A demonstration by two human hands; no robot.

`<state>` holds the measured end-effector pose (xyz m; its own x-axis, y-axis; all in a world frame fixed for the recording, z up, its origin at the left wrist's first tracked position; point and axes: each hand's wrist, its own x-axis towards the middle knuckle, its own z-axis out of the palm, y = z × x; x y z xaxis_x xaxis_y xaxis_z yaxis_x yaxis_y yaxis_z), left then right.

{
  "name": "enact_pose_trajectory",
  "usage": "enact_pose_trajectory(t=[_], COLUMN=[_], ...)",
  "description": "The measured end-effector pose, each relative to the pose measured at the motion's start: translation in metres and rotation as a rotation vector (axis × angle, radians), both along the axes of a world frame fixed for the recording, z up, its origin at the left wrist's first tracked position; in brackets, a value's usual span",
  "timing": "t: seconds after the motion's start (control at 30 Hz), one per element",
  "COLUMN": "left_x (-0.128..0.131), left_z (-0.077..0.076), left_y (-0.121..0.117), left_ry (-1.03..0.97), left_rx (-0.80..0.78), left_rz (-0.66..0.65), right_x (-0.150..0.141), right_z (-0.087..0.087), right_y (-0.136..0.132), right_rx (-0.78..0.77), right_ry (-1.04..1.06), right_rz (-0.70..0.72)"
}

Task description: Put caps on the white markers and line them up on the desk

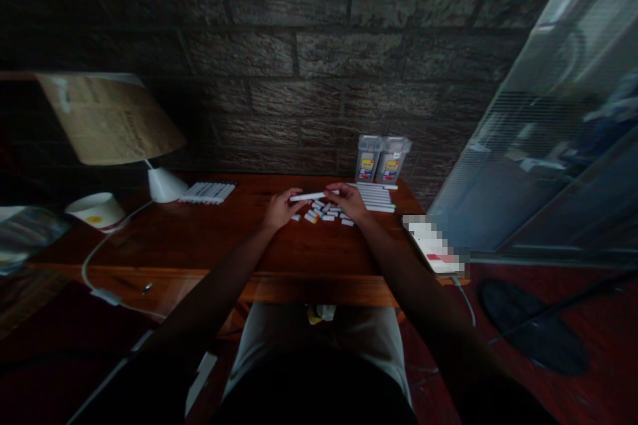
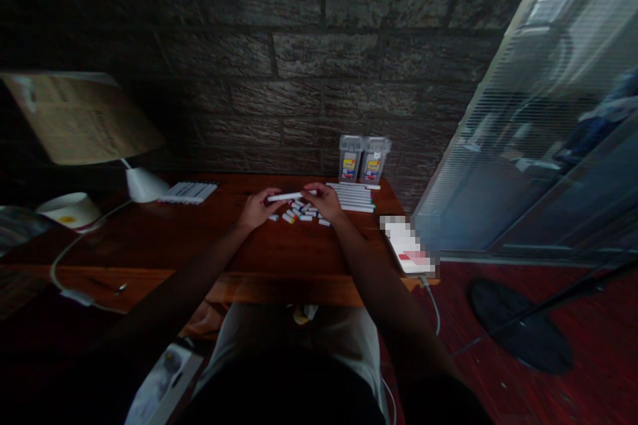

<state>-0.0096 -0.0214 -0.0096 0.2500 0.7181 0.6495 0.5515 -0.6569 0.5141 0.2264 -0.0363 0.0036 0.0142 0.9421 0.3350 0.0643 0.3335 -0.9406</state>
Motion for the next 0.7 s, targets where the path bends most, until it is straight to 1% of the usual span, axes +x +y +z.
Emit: enact_pose_trajectory(t=[0.23,0.4,0.6,0.7], left_x=[0.002,0.002,0.002,0.002], left_z=[0.007,0.009,0.006,0.005], left_y=[-0.005,-0.006,-0.005,-0.004], left_ry=[-0.002,0.017,-0.004,-0.015], left_rx=[0.061,0.084,0.074,0.045], left_rz=[-0.101,-0.089,-0.095,-0.069], right_x=[0.0,-0.001,-0.002,-0.003], right_z=[0.007,0.011,0.013,0.013], right_y=[-0.005,-0.009,-0.01,-0.009], right_rx=[-0.06,-0.069,-0.088,-0.087], right_ry=[0.091,0.059,0.117,0.139], right_rz=[0.009,0.004,0.017,0.026])
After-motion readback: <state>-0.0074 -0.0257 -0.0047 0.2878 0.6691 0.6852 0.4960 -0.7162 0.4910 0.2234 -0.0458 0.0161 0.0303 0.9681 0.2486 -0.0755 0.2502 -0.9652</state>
